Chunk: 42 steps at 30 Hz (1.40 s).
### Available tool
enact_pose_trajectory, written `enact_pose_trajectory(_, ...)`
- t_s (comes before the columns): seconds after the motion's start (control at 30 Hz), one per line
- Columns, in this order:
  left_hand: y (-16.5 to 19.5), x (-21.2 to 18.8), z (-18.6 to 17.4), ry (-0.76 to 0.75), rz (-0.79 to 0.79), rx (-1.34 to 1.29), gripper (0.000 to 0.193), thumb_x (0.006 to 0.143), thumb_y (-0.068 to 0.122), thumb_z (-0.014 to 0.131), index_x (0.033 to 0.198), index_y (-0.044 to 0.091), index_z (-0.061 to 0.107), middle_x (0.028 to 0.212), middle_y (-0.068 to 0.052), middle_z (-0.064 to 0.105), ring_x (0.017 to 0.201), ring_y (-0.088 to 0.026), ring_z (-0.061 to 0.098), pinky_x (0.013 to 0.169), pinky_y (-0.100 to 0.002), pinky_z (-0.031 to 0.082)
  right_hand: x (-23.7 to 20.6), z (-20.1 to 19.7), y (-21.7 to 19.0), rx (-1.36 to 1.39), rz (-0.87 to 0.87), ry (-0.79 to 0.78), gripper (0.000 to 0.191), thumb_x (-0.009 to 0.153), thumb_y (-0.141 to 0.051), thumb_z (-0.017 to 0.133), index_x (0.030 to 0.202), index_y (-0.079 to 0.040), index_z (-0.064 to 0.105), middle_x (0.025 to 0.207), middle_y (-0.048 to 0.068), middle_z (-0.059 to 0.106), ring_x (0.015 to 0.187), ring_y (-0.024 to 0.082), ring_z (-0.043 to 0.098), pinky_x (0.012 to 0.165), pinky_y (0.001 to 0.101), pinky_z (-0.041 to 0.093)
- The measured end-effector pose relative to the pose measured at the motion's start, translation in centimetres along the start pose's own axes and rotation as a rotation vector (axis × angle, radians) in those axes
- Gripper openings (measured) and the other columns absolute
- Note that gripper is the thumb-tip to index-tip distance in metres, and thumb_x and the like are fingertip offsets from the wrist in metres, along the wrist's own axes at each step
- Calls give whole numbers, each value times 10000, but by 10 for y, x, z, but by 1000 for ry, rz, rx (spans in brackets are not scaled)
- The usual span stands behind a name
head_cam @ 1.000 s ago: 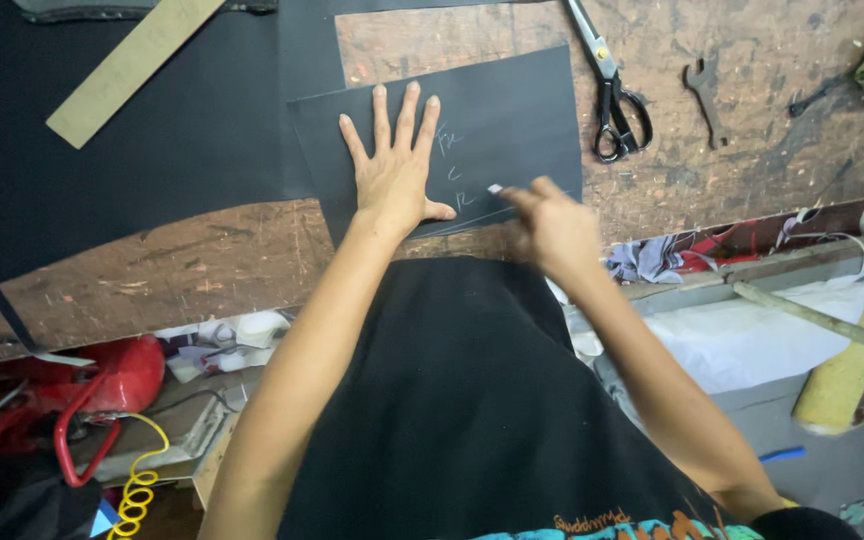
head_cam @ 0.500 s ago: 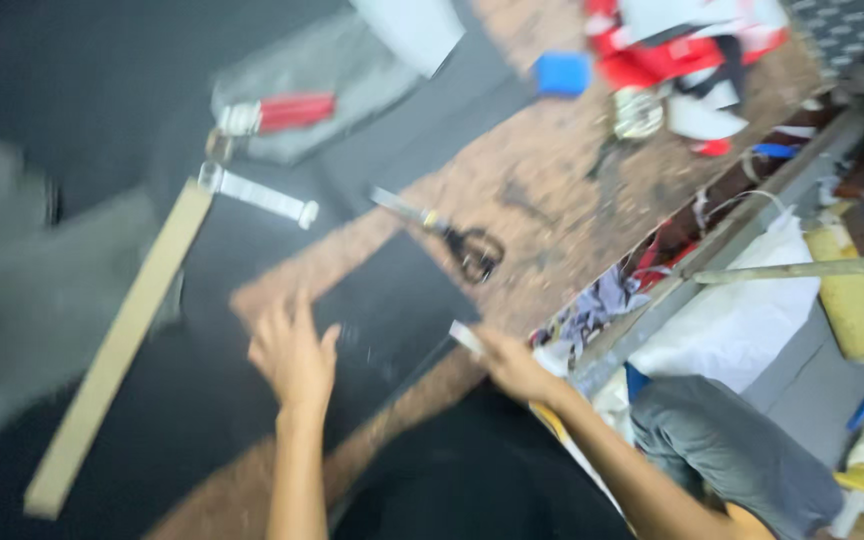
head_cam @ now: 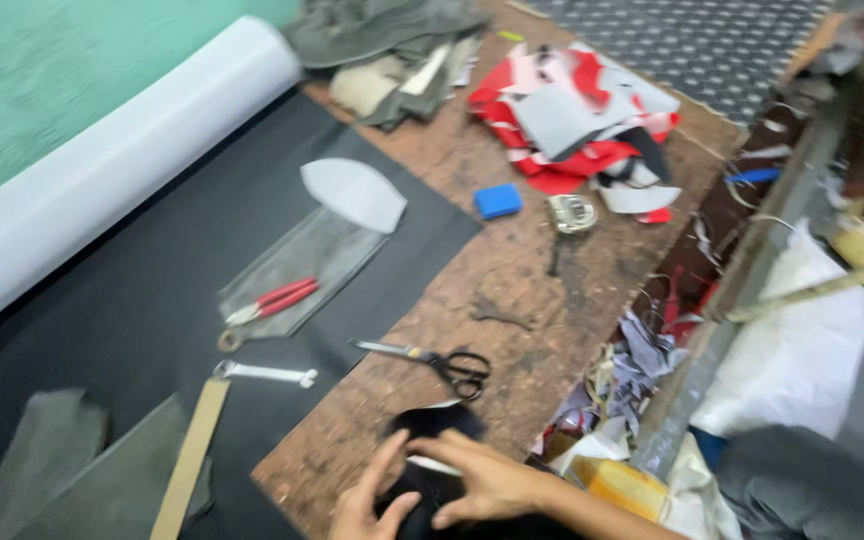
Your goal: The person lays a black fabric sheet on a workbench, positions white paper pattern pieces on it, and traces around them with a marker. They use a wooden straightedge to draw long guide lines, measure with a tape measure, and reposition the pattern pieces and a gray leather panel while marking.
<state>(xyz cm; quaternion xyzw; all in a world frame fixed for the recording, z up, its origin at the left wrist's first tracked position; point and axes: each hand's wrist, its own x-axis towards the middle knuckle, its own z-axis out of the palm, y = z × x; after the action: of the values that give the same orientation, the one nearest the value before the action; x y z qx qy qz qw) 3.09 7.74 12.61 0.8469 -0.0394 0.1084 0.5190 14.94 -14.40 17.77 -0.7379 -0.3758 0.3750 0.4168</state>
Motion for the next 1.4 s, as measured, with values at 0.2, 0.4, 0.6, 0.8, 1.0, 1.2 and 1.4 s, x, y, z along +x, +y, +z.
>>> enact_pose_trajectory(0.2,-8,55,20,111,-273,87,675,708,65,842,1343,216,668,1064,-153,814,966,-235,806,850,-332,606,16,-58,29,201,-144,25,430,887,-183,763,1278,-36,668,1116,151,732,1044,275,722,921,370,554)
enact_pose_trajectory(0.4,-89,98,62,549,-253,291,521,786,120,801,1282,24,677,1118,-190,744,1096,-293,702,953,-410,534,49,-159,65,100,-92,27,313,881,-161,768,1154,-28,692,910,183,682,834,277,665,773,391,522)
enact_pose_trajectory(0.6,-149,133,102,872,-300,801,379,866,145,731,1211,-3,683,1106,-199,695,1064,-335,686,987,-440,567,155,-314,91,-18,-135,216,204,807,-155,779,966,-68,685,834,125,737,782,278,722,713,399,559)
enact_pose_trajectory(0.8,-149,157,113,670,-729,717,373,868,128,724,1214,-4,682,1118,-199,693,1073,-335,684,991,-438,564,351,-562,105,131,-285,711,228,830,-136,770,1010,-42,667,884,82,701,794,184,672,712,351,543)
enact_pose_trajectory(1.0,-130,169,112,640,-873,688,368,870,112,717,1217,-5,682,1130,-199,691,1083,-336,682,995,-437,560,419,-591,155,201,-326,1093,134,931,-138,714,1005,-39,662,861,31,668,781,131,616,677,313,502)
enact_pose_trajectory(1.2,-124,169,115,616,-916,675,364,872,96,710,1220,-6,681,1142,-199,688,1092,-336,680,999,-435,557,331,-399,203,396,126,500,226,974,-298,646,988,-83,716,655,-14,558,451,74,444,414,279,342)
enact_pose_trajectory(1.4,-83,96,149,596,-980,589,360,874,79,703,1223,-7,680,1154,-199,686,1101,-337,678,1004,-434,553,198,-242,188,509,83,145,303,1022,-348,631,1001,-53,696,766,-22,554,686,66,488,570,266,386)
